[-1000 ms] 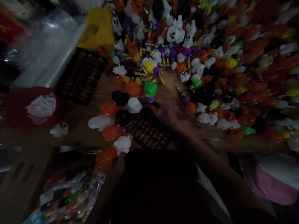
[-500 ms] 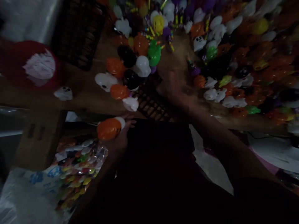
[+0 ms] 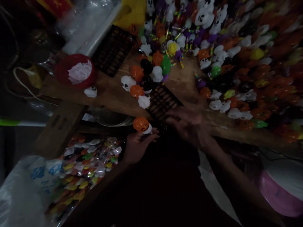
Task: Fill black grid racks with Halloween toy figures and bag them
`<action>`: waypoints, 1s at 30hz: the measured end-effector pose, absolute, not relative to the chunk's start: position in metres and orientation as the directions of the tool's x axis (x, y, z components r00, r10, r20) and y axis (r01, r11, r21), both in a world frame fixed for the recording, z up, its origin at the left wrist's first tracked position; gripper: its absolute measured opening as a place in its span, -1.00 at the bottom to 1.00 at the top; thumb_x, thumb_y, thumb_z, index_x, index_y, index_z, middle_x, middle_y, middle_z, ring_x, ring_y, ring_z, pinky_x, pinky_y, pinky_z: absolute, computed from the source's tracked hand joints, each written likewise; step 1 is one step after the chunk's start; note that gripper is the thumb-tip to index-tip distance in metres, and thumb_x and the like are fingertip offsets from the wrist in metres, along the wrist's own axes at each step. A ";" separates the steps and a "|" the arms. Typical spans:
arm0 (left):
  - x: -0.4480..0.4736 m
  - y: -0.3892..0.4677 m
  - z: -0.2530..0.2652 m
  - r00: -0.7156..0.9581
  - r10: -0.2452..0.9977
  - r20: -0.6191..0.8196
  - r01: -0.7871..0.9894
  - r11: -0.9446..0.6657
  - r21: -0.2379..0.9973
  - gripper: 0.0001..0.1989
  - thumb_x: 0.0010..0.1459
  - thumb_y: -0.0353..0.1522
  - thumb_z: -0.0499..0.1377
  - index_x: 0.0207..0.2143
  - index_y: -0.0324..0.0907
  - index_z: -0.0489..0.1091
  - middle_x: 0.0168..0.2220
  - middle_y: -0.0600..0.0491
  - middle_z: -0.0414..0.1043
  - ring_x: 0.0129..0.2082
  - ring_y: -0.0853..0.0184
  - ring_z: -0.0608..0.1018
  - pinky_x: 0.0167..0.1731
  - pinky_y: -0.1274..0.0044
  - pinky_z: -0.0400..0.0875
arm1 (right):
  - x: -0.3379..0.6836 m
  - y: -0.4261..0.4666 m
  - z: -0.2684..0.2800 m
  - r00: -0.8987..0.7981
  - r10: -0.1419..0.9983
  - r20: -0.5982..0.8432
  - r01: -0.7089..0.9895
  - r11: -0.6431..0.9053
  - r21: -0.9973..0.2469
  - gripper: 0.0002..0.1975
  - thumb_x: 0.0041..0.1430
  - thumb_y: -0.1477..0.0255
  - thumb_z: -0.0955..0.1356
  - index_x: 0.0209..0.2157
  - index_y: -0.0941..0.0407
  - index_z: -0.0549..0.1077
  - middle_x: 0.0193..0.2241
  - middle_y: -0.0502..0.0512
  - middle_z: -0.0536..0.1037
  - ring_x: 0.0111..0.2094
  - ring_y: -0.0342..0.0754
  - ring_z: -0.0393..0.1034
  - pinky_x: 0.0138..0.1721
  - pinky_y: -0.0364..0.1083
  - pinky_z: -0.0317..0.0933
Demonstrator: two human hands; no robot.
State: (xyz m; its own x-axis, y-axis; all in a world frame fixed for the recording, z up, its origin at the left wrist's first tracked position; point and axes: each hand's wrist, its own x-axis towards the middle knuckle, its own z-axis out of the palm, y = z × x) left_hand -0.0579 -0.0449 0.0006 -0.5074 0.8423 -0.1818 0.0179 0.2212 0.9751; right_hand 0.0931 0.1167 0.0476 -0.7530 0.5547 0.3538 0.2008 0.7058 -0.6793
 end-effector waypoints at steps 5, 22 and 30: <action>-0.051 -0.039 0.000 -0.429 0.885 -0.180 0.103 0.245 0.964 -0.85 0.03 -0.26 0.30 -0.45 -0.16 0.59 -0.50 0.10 0.58 -0.50 0.32 0.59 -0.45 0.54 0.54 | 0.095 0.059 0.038 -0.791 0.560 0.249 0.133 0.553 -0.822 -0.77 0.35 0.36 0.41 -0.01 0.10 0.58 -0.04 0.21 0.62 -0.04 0.03 0.55 -0.05 0.02 0.48; -0.116 -0.017 0.008 -0.623 0.756 0.199 0.573 0.268 0.775 -0.75 0.18 -0.21 0.30 -0.15 -0.15 0.56 -0.26 0.05 0.64 -0.31 0.33 0.64 -0.19 0.51 0.52 | 0.070 0.129 0.024 -0.559 0.787 0.261 0.301 0.486 -0.820 -0.80 0.34 0.28 0.38 -0.14 0.08 0.55 -0.23 0.10 0.65 -0.25 0.00 0.52 -0.18 -0.04 0.40; -0.111 0.006 0.000 -0.530 0.798 0.286 0.700 0.221 0.679 -0.76 0.21 -0.25 0.28 -0.11 -0.14 0.58 -0.13 -0.02 0.64 -0.15 0.22 0.65 -0.06 0.42 0.54 | 0.064 0.134 0.027 -0.634 0.746 0.204 0.318 0.492 -0.810 -0.79 0.41 0.27 0.33 -0.14 0.06 0.57 -0.30 0.08 0.60 -0.28 -0.02 0.47 -0.26 -0.07 0.35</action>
